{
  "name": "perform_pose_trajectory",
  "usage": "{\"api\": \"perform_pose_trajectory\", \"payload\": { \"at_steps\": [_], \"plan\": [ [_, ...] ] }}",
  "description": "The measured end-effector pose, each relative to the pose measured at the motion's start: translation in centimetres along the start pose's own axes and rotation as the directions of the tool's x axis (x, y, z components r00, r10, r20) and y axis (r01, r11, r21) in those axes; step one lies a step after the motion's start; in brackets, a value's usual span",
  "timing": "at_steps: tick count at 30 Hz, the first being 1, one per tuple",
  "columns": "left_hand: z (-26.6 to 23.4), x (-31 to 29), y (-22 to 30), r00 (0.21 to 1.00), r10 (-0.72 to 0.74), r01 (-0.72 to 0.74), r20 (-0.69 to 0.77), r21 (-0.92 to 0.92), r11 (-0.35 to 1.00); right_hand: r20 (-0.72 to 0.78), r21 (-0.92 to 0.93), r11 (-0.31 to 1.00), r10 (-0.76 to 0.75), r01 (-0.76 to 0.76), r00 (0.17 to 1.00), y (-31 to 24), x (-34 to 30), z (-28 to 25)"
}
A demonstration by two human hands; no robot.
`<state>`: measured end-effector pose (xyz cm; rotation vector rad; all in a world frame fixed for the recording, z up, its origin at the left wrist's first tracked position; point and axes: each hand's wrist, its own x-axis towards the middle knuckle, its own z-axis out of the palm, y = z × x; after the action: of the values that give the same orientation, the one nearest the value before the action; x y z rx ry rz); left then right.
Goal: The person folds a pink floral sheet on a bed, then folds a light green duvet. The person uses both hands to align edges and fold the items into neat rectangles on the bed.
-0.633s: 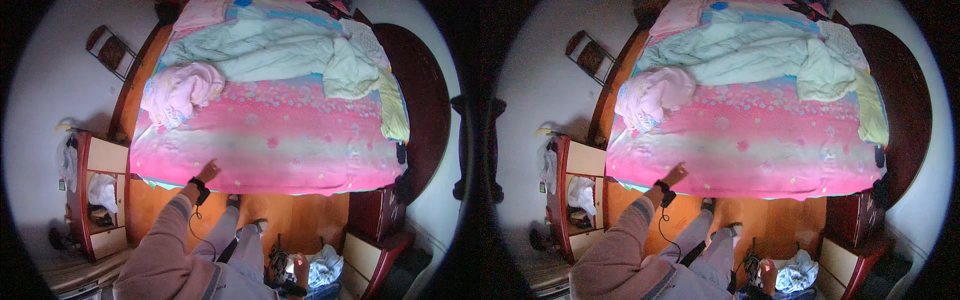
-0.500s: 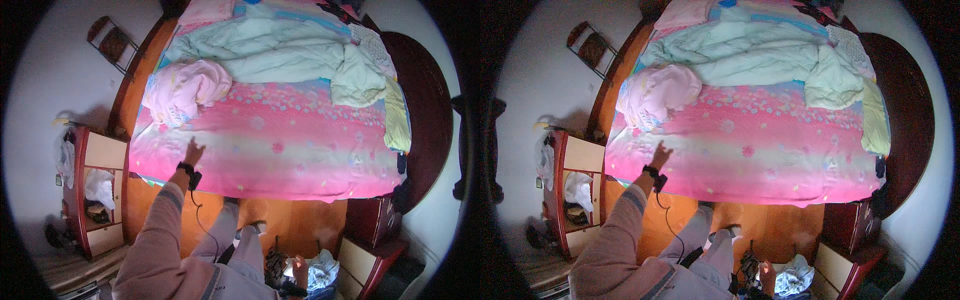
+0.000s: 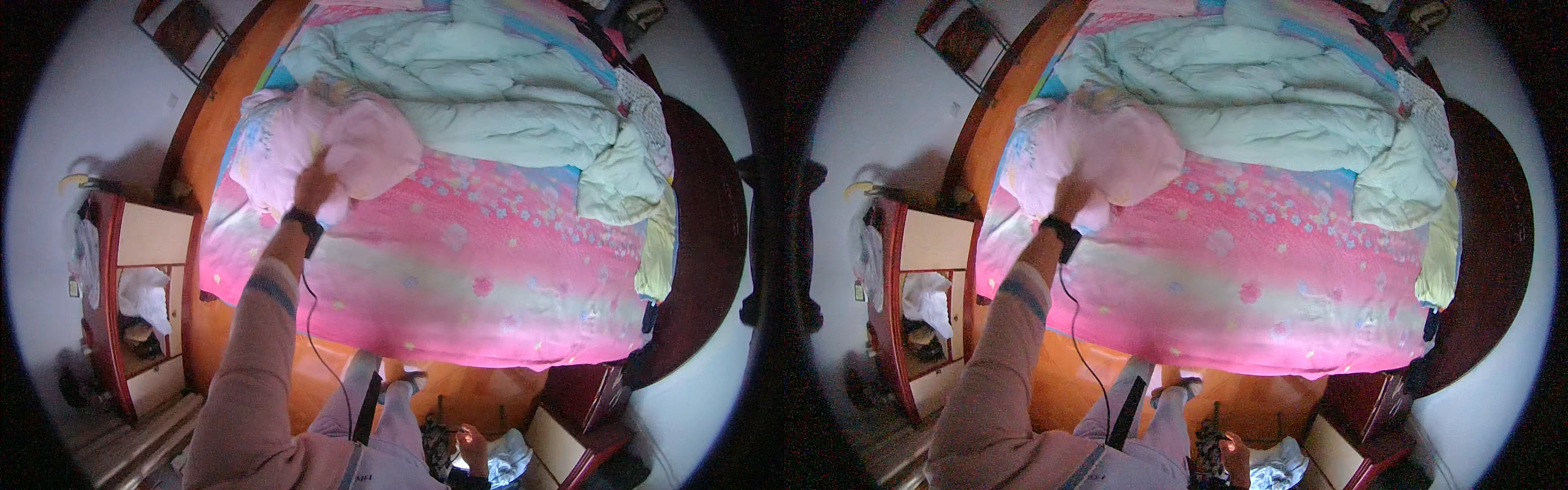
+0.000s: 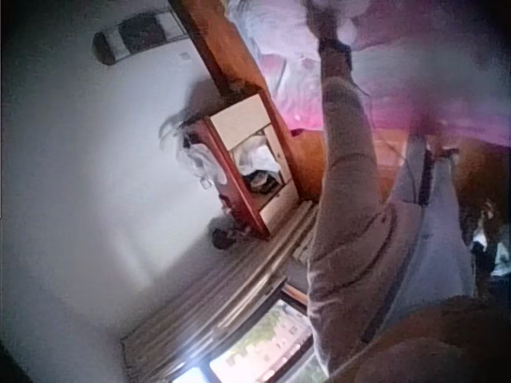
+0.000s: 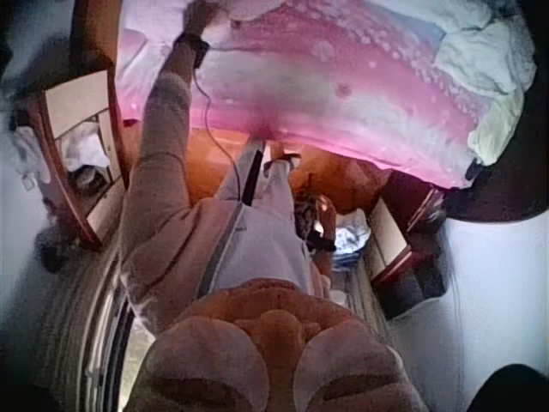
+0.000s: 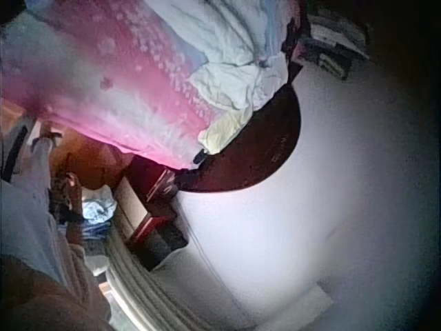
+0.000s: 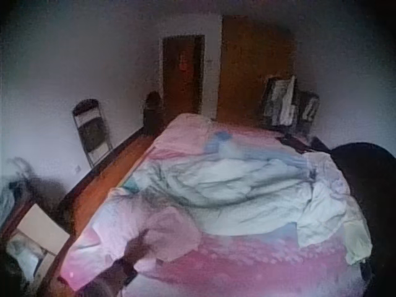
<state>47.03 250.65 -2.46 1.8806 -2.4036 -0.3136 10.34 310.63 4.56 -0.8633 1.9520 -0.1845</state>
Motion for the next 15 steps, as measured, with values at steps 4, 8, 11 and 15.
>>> {"api": "perform_pose_trajectory", "payload": {
  "at_steps": [4,8,11,15],
  "plan": [
    [9.2,-16.5,5.8,0.899,0.411,-0.434,-0.153,-0.188,0.881,0.041,-0.167,0.973,-0.156,0.161,0.987,-2.1,2.1,0.2],
    [14.2,-31.3,9.8,0.846,0.457,-0.268,0.273,-0.523,0.809,0.007,-0.185,0.952,-0.245,0.242,0.97,-5.8,4.8,-0.5],
    [12.2,-31.6,7.4,0.845,0.419,-0.154,0.332,-0.599,0.785,0.1,0.168,0.982,-0.106,0.088,0.989,-8.6,6.0,-1.6],
    [6.0,-23.4,2.8,0.905,-0.424,0.25,0.031,-0.845,0.473,0.144,-0.116,0.985,-0.113,0.13,0.983,-8.6,7.7,-1.5]
  ]
}}
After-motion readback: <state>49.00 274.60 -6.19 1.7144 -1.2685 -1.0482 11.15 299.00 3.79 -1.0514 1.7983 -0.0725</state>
